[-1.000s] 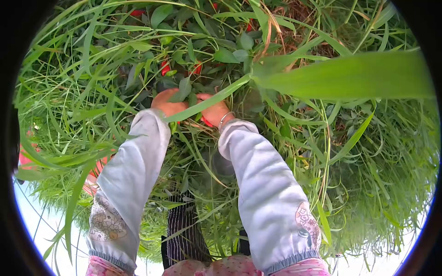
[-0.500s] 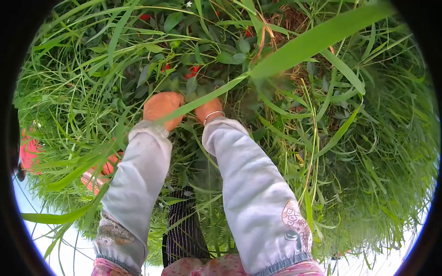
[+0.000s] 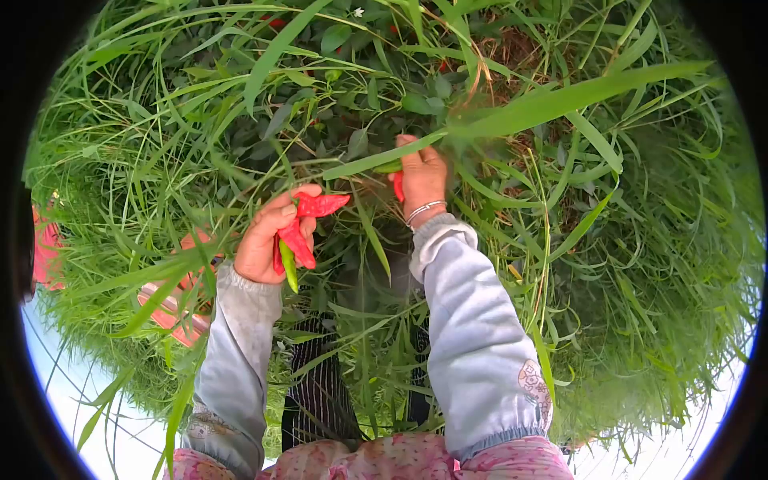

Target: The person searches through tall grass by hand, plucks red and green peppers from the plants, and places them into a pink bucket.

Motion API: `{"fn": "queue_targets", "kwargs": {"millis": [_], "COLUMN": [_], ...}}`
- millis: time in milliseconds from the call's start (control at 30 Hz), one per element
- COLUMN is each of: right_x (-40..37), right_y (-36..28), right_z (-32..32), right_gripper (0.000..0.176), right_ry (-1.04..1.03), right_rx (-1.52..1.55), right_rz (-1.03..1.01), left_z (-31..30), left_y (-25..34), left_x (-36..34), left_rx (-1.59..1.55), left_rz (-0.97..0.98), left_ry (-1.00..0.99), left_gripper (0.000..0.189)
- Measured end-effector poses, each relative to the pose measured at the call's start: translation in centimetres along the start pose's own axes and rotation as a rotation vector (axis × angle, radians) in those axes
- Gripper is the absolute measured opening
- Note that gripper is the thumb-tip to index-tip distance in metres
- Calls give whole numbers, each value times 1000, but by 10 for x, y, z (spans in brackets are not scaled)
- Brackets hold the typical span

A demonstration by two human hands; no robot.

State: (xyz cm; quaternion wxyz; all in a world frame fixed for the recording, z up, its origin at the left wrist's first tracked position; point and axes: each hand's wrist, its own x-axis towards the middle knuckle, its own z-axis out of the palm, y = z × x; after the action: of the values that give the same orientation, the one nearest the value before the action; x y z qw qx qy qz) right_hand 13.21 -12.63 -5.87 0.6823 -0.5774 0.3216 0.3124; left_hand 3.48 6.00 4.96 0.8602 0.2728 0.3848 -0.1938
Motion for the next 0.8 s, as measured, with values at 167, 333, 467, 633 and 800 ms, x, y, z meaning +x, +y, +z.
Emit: {"fn": "queue_targets", "kwargs": {"millis": [167, 333, 467, 633, 800], "right_x": [-29, -104, -175, -273, -313], "right_y": [-23, -4, 19, 102, 182], "right_z": [-14, 23, 87, 184, 250], "right_gripper": [26, 28, 27, 32, 54], "right_ry": [-183, -532, -811, -1123, -1101], "right_rx": [443, 440, 83, -227, -202], "right_rz": [229, 527, 702, 692, 512], "left_z": [5, -22, -69, -137, -336], "left_y": [-18, -25, -4, 33, -32], "left_x": [-45, -128, -236, -331, -360], "left_rx": [5, 55, 100, 671, -43], "left_rz": [-52, -69, -143, -138, 172], "left_ry": [44, 99, 275, 603, 551], "left_gripper": [34, 30, 29, 30, 50]}}
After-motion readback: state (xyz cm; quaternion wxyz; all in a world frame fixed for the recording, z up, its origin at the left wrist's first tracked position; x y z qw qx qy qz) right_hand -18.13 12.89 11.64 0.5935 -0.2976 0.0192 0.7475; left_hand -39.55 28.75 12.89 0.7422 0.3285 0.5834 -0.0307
